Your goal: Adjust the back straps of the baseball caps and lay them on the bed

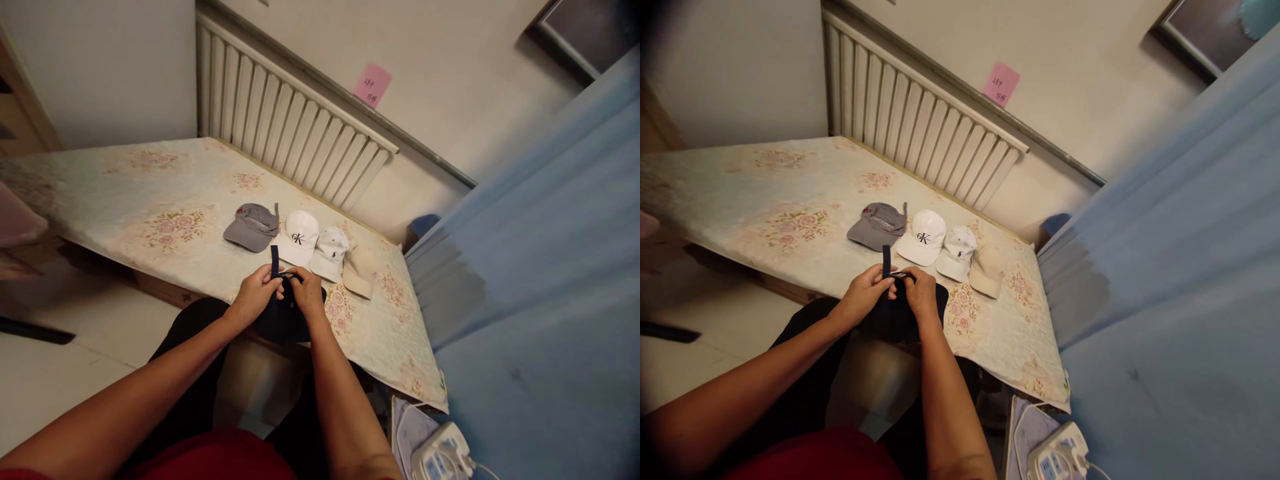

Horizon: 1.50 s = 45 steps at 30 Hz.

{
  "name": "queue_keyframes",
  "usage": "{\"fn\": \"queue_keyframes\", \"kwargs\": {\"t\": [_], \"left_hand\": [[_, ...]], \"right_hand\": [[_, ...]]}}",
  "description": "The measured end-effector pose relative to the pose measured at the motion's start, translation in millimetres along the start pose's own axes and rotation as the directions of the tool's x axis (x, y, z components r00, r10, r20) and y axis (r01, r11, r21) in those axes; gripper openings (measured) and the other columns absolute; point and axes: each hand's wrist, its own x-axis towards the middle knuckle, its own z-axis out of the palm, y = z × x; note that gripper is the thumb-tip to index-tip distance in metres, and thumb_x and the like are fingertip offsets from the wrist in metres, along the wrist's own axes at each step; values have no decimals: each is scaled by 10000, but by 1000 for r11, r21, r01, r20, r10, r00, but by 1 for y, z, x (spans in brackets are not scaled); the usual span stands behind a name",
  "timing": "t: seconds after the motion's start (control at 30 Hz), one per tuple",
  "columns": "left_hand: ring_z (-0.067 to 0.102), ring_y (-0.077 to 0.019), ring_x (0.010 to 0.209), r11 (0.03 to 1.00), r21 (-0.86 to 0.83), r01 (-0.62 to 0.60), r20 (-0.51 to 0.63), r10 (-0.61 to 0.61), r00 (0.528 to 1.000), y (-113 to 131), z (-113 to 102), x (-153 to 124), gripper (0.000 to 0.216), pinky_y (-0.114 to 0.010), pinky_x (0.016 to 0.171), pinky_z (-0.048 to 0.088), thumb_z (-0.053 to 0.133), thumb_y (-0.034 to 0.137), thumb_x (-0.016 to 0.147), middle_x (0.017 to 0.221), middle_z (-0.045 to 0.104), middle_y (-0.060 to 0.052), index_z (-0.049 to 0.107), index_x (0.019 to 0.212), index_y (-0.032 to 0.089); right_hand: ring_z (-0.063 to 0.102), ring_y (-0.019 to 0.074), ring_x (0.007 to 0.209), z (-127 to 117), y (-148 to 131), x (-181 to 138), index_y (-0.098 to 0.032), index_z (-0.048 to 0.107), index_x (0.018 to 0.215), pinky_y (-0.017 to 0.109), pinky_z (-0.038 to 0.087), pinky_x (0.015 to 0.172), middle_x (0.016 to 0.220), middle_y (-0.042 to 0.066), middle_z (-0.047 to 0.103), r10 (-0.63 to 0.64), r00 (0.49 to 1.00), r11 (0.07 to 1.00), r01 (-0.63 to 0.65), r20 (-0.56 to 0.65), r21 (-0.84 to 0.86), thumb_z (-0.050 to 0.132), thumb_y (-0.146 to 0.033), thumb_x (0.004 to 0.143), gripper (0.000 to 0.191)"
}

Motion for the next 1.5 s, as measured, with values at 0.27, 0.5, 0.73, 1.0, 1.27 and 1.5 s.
{"fn": "queue_keyframes", "kwargs": {"t": [0.27,0.5,0.73,1.0,1.27,1.5], "left_hand": [[582,-105,498,993,-105,59,0,-59,998,-7,-3,5,219,-225,536,450,628,347,757,602,605,47,561,884,181],[577,-100,498,989,-137,56,-2,-56,998,-11,-2,5,218,-222,536,449,637,355,766,602,602,50,560,877,183],[510,-84,479,992,-128,14,-25,-18,1000,-13,2,3,192,-203,480,391,647,341,769,596,561,64,560,834,183],[557,-120,534,997,-57,43,-27,-44,999,-10,6,-1,184,-232,530,441,624,352,761,594,575,54,533,763,192],[551,-117,515,989,-118,88,-43,-94,995,-2,5,0,229,-229,531,438,642,373,731,574,577,48,554,822,182],[581,-127,541,983,-131,130,-18,-133,991,2,-2,8,275,-225,533,421,664,425,721,595,607,28,564,797,181]], "right_hand": [[651,207,915,12,-4,-9,-189,706,969,313,471,874,956,65,733,-25,996,996,18,-81,-84,507,-190,820,249],[581,237,1097,17,-17,-34,-152,630,1115,382,422,999,1139,139,663,62,926,993,-96,-372,-72,503,-180,820,322],[643,148,675,37,-32,-53,-184,611,831,259,518,665,716,11,664,358,923,841,-253,-142,478,594,-302,798,124],[631,129,627,56,-32,-54,-183,568,822,241,516,616,705,-5,673,545,827,695,-356,-135,625,679,-248,639,223],[591,120,580,54,-22,-62,-161,635,967,225,482,578,676,-22,655,521,849,719,-379,-91,582,586,-179,597,374],[500,110,510,46,-16,-84,-180,698,820,212,392,499,579,-44,606,500,864,691,-432,48,579,501,-176,578,312]]}}
